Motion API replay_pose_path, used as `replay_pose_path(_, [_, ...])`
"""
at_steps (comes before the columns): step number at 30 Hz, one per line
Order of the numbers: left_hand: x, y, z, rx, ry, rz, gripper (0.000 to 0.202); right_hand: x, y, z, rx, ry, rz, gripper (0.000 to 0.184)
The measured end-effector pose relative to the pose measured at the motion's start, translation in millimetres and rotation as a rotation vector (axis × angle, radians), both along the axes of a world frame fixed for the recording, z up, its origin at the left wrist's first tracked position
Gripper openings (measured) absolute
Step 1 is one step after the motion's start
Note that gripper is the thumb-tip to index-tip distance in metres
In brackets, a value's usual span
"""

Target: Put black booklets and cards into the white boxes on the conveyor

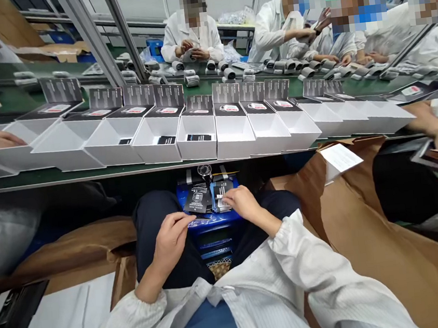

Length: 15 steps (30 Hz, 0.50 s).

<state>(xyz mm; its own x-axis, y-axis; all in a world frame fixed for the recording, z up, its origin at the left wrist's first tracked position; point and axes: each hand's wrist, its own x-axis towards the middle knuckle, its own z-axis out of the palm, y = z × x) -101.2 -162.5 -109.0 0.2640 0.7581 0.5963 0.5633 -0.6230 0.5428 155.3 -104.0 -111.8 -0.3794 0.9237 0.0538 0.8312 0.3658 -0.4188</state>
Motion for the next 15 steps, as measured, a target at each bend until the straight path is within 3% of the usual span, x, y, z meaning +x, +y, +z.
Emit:
replay_pose_path(2, [7.3, 4.4, 5.1, -0.012, 0.004, -0.026, 0.027, 1.7, -5.8, 23.9, -0.054, 0.233, -0.052, 0.023])
replay_pose_path(4, [18.0, 11.3, 15.1, -0.013, -0.008, -0.046, 0.026, -1.1, -19.5, 52.9, -0.118, 0.375, -0.018, 0.026])
replay_pose_path(8, [40.0, 24.4, 47.4, 0.037, -0.09, -0.094, 0.022, -11.2, -48.0, 102.7, -0.136, 0.285, 0.148, 0.023])
replay_pose_path(10, [42.7, 30.2, 59.9, 0.067, -0.174, -0.058, 0.029, -9.5, -43.5, 117.8, 0.035, 0.204, 0.159, 0.026])
replay_pose_path(12, [36.7, 37.3, 60.2, 0.088, -0.218, 0.034, 0.04, 0.0, -19.5, 129.3, 0.303, 0.134, 0.077, 0.03])
replay_pose_path(15, [17.5, 51.4, 31.2, 0.029, 0.015, 0.079, 0.051, 22.3, 37.7, 144.5, 0.604, -0.016, -0.137, 0.035])
